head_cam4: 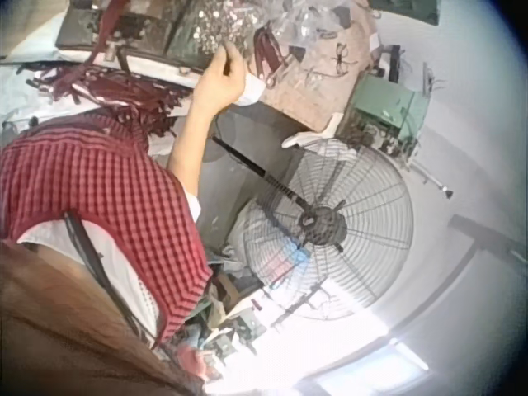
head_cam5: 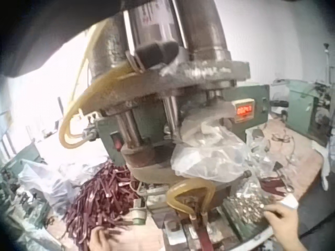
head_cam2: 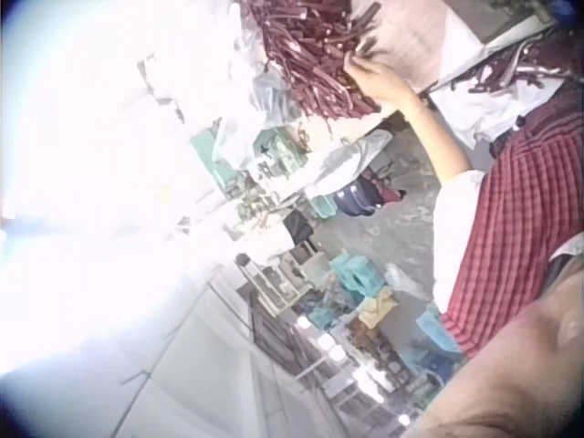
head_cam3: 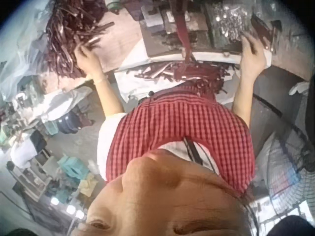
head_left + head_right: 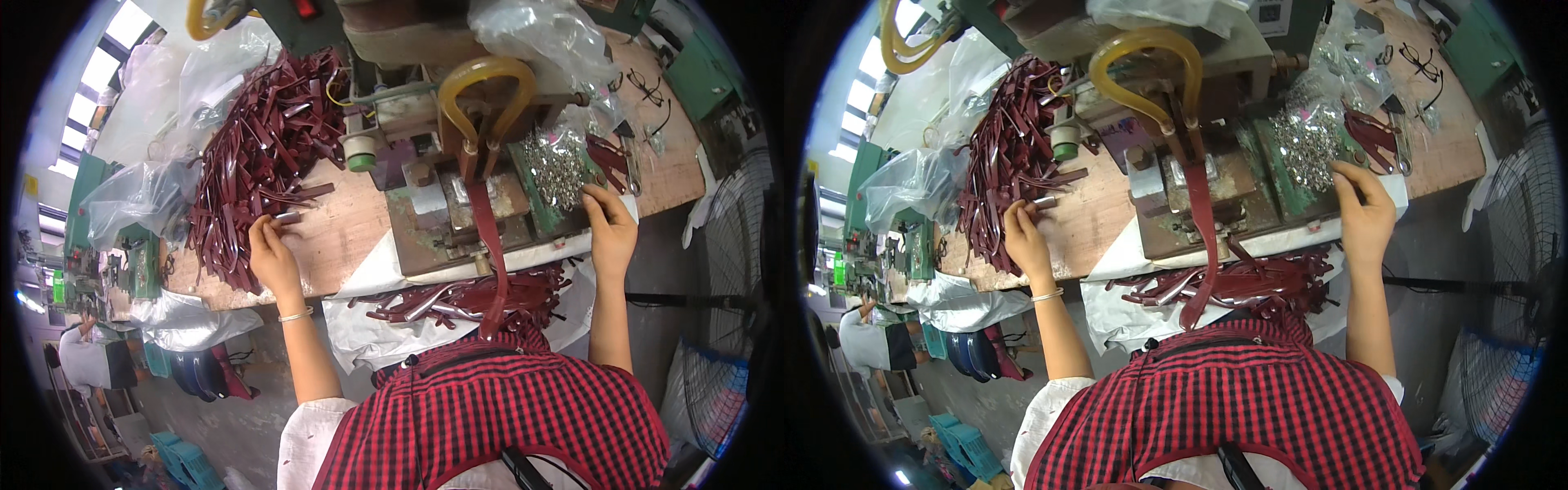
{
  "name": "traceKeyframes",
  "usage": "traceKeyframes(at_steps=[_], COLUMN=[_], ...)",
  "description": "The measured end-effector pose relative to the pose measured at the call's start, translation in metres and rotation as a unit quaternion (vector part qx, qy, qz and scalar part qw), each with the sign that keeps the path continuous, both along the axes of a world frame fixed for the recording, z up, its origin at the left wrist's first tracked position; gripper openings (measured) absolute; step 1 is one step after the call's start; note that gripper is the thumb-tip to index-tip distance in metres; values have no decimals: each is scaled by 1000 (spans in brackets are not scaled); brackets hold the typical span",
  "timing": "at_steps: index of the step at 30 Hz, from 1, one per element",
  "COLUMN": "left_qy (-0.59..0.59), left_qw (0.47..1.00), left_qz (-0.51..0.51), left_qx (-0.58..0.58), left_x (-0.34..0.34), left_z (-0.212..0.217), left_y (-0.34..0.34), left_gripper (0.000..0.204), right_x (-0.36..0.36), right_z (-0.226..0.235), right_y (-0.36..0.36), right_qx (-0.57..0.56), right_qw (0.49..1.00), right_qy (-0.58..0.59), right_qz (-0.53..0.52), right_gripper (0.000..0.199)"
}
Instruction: The person repeatedly picks maroon leather straps and small metal buckles, places them into a press machine, and removes the assembled buckle-and-strap units. The person stacks the finished units on the table while continuing the cycle.
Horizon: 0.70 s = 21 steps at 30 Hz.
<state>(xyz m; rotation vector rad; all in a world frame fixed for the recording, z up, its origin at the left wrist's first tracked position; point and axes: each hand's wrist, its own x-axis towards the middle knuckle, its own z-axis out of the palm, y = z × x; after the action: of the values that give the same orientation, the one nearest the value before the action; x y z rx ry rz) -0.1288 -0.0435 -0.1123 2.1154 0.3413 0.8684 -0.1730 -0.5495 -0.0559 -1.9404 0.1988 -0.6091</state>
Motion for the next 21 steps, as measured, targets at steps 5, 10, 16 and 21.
traceKeyframes(at_steps=[5,10,16,21], left_qy=[127,4,-182,-189], left_qw=[960,1000,910,919], left_qz=[24,4,-335,-343], left_qx=[248,29,-162,-43], left_x=[26,20,-13,-5], left_z=[-9,17,128,193], left_y=[-15,-48,-131,-173], left_gripper=[30,13,30,25], right_x=[25,46,41,31], right_z=[67,60,64,85], right_y=[69,114,124,135], right_qx=[6,138,283,320], right_qw=[986,971,936,923], right_qy=[-39,-47,-27,0], right_qz=[160,188,207,214], right_gripper=[23,40,49,44])
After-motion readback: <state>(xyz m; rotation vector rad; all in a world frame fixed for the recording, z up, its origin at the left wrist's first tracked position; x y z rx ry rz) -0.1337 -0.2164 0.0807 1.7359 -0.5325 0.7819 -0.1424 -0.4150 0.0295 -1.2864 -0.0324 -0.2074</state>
